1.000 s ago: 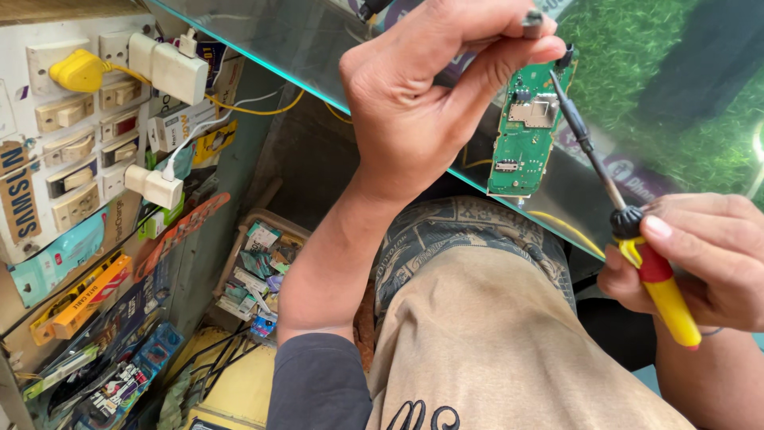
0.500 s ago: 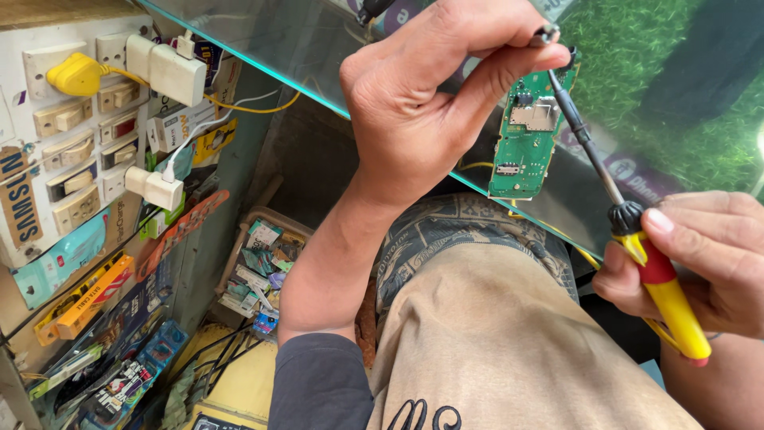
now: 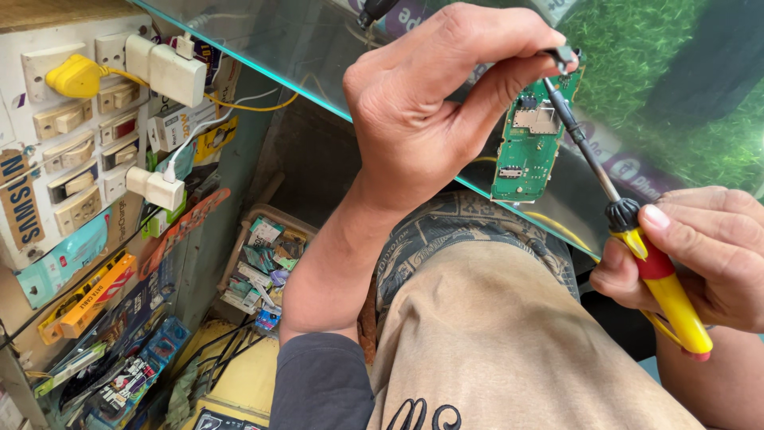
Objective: The person uses tweezers to adjust a small component on a green circuit board, then plugs in a soldering iron and uses it to solder the board. They briefly handle a smartphone before returning to soldering the circuit board.
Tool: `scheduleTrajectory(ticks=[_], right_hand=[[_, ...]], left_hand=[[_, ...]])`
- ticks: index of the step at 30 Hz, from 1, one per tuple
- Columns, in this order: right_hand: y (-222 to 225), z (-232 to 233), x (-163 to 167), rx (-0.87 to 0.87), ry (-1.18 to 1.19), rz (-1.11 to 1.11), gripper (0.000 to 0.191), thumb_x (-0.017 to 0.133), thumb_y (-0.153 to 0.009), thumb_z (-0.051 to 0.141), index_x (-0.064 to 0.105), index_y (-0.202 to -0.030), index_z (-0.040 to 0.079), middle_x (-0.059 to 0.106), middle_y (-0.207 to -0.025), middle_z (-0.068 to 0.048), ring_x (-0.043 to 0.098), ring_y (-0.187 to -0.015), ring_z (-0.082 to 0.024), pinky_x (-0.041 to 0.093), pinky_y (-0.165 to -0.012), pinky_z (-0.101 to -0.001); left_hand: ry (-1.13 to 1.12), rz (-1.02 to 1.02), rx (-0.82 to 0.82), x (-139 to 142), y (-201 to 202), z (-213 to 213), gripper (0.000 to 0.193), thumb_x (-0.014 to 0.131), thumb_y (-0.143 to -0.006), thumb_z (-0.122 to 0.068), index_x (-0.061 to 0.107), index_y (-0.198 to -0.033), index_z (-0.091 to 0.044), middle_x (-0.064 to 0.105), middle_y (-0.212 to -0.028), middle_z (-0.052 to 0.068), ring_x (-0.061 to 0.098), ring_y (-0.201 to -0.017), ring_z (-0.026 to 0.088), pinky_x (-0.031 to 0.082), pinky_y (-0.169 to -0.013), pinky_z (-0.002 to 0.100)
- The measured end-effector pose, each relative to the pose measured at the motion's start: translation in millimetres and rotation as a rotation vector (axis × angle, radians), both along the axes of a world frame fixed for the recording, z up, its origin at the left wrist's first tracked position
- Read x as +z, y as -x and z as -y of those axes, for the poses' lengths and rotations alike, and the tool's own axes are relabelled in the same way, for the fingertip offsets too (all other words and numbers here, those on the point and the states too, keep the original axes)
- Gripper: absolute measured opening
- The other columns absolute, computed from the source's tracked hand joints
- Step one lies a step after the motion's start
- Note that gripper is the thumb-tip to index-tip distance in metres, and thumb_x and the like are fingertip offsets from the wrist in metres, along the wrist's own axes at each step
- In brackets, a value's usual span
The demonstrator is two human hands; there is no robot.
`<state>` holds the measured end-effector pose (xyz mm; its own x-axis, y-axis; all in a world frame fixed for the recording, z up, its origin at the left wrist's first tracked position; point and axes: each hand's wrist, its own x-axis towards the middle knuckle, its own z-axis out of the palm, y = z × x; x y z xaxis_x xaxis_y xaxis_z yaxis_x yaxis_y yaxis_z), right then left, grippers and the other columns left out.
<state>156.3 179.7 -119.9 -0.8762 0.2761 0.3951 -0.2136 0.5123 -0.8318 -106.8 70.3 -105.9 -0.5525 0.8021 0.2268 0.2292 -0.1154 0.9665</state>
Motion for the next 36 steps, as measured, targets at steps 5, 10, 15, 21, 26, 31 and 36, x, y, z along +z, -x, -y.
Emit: scheduleTrajectory(ticks=[5,10,15,21,26,31,36], right_hand=[[-1.6,0.3,-1.5,-0.024,-0.039,0.009,0.045,0.077,-0.082,-0.005,0.052,-0.12,-0.013,0.06,-0.063,-0.007,0.058,-0.049,-0.016,0.046,-0.047,-0.0352],[-0.6,0.7,-0.7,-0.02,-0.039,0.018,0.045,0.076,-0.082,-0.005,0.052,-0.119,-0.014,0.059,-0.062,-0.006,0.059,-0.048,-0.016,0.046,-0.046,-0.035],[-3.0,0.8,0.1,-0.026,-0.031,0.07,0.045,0.075,-0.08,-0.006,0.052,-0.118,-0.014,0.06,-0.061,-0.006,0.059,-0.048,-0.016,0.047,-0.047,-0.035],[-7.7,4.8,-6.8,-0.102,-0.086,0.011,0.046,0.075,-0.078,-0.003,0.055,-0.118,-0.011,0.061,-0.067,-0.011,0.061,-0.053,-0.019,0.05,-0.047,-0.0347],[-10.8,5.9,-8.3,-0.1,-0.067,0.016,0.044,0.078,-0.079,-0.005,0.056,-0.117,-0.011,0.063,-0.07,-0.013,0.062,-0.055,-0.02,0.05,-0.048,-0.0343],[-6.8,4.8,-7.6,-0.103,-0.058,0.014,0.047,0.079,-0.075,-0.001,0.056,-0.115,-0.012,0.062,-0.067,-0.012,0.06,-0.052,-0.019,0.048,-0.047,-0.0343],[-1.3,-4.0,-1.1,0.049,0.049,0.029,0.051,0.076,-0.081,-0.005,0.048,-0.124,-0.012,0.062,-0.065,-0.005,0.064,-0.052,-0.016,0.05,-0.048,-0.034]], left_hand=[[0.006,-0.019,-0.006,-0.1,1.6,-0.4,0.021,0.082,-0.102,0.005,0.07,-0.113,-0.007,0.073,-0.098,0.004,0.076,-0.086,0.011,0.062,-0.077,0.02],[0.005,-0.027,-0.006,0.4,1.9,-0.6,0.023,0.083,-0.099,0.005,0.069,-0.112,-0.006,0.073,-0.098,0.005,0.075,-0.086,0.012,0.062,-0.078,0.021],[0.004,-0.019,-0.009,0.2,1.7,-0.4,0.023,0.083,-0.1,0.005,0.069,-0.113,-0.007,0.073,-0.099,0.004,0.075,-0.088,0.012,0.062,-0.079,0.021],[-0.004,-0.019,-0.015,-0.8,1.8,-1.0,0.023,0.084,-0.1,0.004,0.069,-0.113,-0.008,0.073,-0.1,0.004,0.075,-0.089,0.012,0.062,-0.079,0.021],[-0.011,-0.023,-0.012,-0.8,2.0,-1.2,0.023,0.083,-0.099,0.003,0.068,-0.112,-0.008,0.072,-0.099,0.004,0.075,-0.088,0.012,0.061,-0.079,0.021],[-0.002,-0.021,-0.018,-0.4,2.1,-0.7,0.022,0.082,-0.101,0.004,0.069,-0.113,-0.007,0.073,-0.099,0.004,0.076,-0.089,0.013,0.063,-0.079,0.021],[-0.009,-0.017,-0.019,-1.0,2.0,-1.6,0.02,0.081,-0.1,0.005,0.069,-0.112,-0.007,0.074,-0.098,0.004,0.076,-0.087,0.013,0.063,-0.077,0.021]])
